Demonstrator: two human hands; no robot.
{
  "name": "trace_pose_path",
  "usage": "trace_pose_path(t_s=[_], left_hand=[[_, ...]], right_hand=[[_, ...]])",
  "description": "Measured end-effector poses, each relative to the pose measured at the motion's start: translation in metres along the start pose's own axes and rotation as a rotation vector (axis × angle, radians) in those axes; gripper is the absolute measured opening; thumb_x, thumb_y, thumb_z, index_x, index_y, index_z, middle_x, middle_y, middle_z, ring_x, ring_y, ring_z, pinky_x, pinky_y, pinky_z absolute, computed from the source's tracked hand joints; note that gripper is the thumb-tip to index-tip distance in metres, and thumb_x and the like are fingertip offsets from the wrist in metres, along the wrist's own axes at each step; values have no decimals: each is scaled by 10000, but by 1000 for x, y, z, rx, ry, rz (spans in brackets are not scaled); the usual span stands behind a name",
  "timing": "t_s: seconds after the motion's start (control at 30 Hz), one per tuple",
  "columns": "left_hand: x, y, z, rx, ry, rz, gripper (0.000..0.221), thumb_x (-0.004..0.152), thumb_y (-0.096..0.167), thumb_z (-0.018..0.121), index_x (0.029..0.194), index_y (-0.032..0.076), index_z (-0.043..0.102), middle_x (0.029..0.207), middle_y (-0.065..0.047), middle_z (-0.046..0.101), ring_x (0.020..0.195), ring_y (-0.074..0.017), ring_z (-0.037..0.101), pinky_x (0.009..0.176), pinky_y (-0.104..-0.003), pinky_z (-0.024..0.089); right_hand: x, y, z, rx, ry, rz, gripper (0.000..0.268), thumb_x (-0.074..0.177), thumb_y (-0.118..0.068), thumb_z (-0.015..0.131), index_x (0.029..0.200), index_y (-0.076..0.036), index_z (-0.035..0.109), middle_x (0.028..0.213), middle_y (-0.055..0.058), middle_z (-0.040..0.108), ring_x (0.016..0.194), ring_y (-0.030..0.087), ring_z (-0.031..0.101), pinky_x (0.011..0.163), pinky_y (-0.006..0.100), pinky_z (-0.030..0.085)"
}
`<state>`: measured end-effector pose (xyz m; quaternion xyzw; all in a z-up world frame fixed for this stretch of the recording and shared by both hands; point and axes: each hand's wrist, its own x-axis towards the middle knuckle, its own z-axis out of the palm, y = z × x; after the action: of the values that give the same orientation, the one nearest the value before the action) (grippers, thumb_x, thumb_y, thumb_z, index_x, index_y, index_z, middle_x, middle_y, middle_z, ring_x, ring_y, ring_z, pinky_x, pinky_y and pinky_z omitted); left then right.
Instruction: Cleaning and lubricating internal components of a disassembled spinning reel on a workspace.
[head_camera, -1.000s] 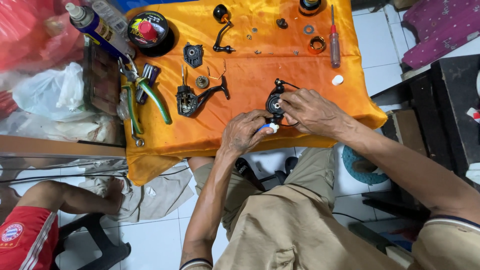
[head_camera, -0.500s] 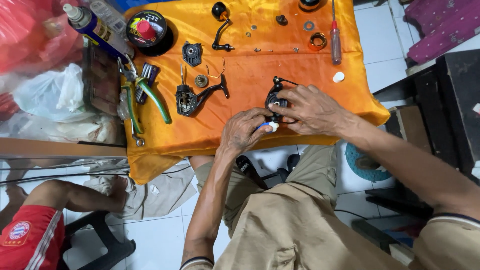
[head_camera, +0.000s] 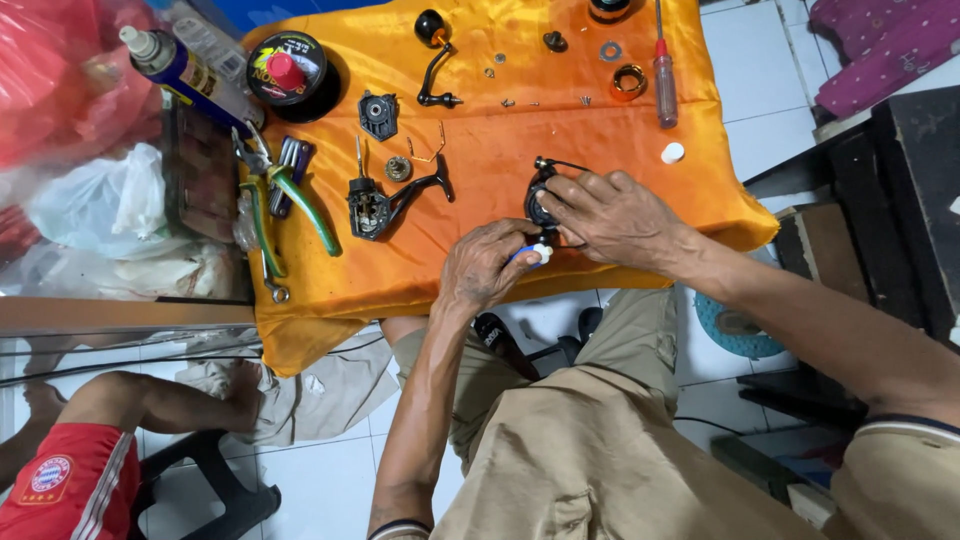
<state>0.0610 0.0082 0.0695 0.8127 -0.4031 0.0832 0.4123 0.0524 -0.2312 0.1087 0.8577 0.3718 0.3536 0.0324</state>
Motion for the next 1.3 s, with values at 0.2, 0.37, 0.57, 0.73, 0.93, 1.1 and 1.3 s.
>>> trace_pose_path(t_s=[0.2,0.37,0.57,0.73,0.93,1.1,1.3], left_hand=[[0,0,0,30,5,12,443,1059,470,509,769,136,518,1114,-28,710,912,-286,704,758,-388,548],[-1,0,1,17,5,5,456,1051,481,516,757,133,512,1121,-26,713,945,-279,710,768,-378,553],[-3,-6,5,9,12,0,466,1052,490,505,745,140,507,1121,-13,716,982,-266,713,774,-366,554],[-4,-6,5,3,19,-3,460,1045,487,525,745,139,511,1116,-16,717,982,-269,713,779,-373,558],[-1,-3,2,16,19,3,465,1058,463,508,739,126,496,1096,-35,714,938,-295,710,760,-391,561],[2,2,-1,13,29,2,471,1063,458,503,727,129,482,1069,-35,720,898,-291,710,752,-380,561],[3,3,-1,0,26,-5,464,1055,470,518,742,127,499,1073,-38,716,881,-299,706,754,-390,556]], right_hand=[[-29,9,24,91,57,-4,305,1058,-320,512,1146,-110,715,1194,77,611,939,243,595,720,336,456],[-26,10,13,130,105,-29,241,1052,-289,547,1108,-147,733,1183,78,627,945,238,601,720,332,444],[-16,14,7,161,104,-60,273,1064,-249,468,1049,-144,719,1175,95,621,938,258,589,718,339,421],[-11,13,5,118,103,-52,217,1061,-270,543,1055,-156,727,1141,81,622,912,245,594,703,332,420],[-7,16,2,156,85,-61,273,1080,-284,472,1075,-158,714,1171,87,618,931,243,588,706,328,412],[-1,15,0,122,65,-73,291,1089,-274,438,1092,-168,710,1168,75,620,918,227,575,707,324,397],[11,6,-11,6,11,-51,244,1070,-235,456,1085,-158,687,1158,48,601,905,204,551,692,308,380]])
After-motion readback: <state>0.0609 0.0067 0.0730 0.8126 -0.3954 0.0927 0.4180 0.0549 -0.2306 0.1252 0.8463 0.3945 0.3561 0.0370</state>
